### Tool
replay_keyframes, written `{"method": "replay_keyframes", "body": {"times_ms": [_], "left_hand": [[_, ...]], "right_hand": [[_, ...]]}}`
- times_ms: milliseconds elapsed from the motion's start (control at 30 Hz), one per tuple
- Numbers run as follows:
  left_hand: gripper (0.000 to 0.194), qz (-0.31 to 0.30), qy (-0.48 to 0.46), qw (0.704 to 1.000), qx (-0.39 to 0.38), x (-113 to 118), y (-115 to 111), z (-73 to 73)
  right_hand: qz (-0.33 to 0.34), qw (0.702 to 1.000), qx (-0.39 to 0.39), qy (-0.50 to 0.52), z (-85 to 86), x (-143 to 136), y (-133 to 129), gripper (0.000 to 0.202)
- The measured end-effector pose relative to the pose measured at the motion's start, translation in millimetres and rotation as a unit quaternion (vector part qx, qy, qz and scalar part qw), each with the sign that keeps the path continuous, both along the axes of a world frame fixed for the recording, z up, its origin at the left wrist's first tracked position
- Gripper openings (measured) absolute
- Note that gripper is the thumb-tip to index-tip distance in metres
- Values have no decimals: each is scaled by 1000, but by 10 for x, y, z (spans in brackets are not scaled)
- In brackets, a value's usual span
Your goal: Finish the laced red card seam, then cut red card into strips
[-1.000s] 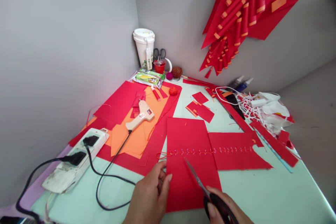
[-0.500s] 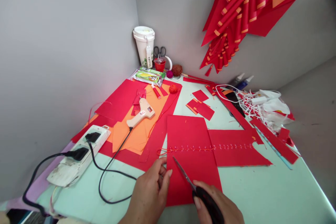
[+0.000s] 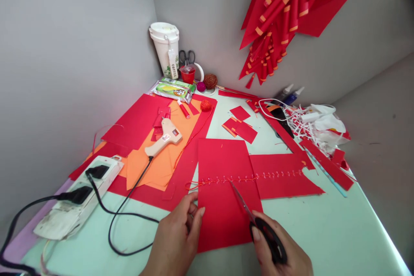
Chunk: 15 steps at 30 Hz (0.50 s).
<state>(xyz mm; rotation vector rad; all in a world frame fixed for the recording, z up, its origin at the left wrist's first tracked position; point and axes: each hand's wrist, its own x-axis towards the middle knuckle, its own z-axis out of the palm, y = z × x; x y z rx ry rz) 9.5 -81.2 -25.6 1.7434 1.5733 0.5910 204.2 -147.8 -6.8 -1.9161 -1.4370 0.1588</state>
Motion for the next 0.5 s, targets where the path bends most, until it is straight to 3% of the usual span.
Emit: {"method": "replay_keyframes", "body": {"times_ms": [500], "left_hand": [[25, 4, -1, 1000, -23, 2, -1, -18]], "right_hand": [[3, 1000, -7, 10, -54, -6, 12, 29]]}}
